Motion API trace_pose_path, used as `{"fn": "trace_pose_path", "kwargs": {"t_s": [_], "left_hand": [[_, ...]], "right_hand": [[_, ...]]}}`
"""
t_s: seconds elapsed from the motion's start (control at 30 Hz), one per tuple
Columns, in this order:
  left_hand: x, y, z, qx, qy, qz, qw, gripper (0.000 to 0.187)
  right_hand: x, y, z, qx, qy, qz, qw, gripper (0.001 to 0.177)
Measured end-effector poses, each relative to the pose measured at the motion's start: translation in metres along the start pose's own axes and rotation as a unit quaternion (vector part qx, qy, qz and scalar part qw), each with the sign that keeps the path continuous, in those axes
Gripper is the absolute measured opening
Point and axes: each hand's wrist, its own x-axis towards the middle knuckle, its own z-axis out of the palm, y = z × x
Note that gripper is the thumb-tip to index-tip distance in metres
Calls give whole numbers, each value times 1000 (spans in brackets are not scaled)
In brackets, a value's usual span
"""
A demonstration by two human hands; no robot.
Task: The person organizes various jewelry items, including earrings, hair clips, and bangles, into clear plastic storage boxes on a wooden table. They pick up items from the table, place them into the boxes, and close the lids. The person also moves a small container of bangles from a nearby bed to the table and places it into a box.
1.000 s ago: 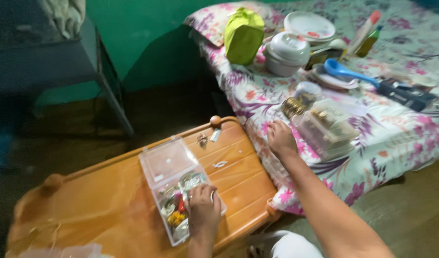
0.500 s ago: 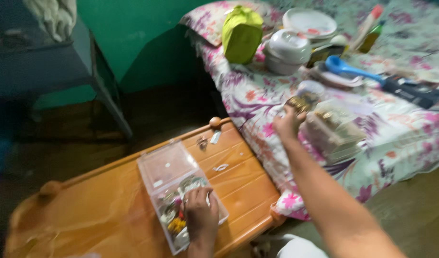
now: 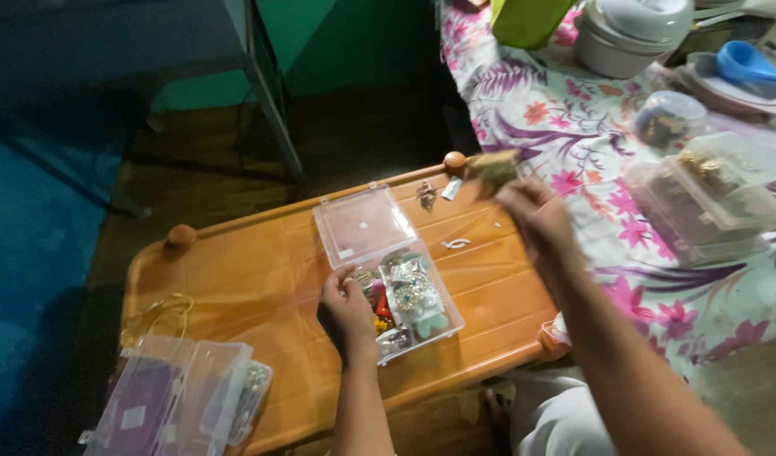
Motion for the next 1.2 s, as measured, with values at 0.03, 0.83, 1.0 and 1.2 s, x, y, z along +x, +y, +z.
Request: {"fn": "trace_pose_path", "kwargs": {"t_s": [0.03,0.83,1.0,1.2], "left_hand": [[4,-8,0,-72,-10,-48,996,23],[4,20,-57,242,-221,-125,937,65],[-6,19,-42,297,-188,-97,931,61],[-10,26,-35,261,-140,-17,955,54]], "right_hand": [[-22,11,21,-27,-41,20,999,16],[-97,90,116,-300,-314,4,901,15],[-96,90,106,-422,-354,-119,826,26],[-103,80,107,-383,-352,-87,849,59]]}}
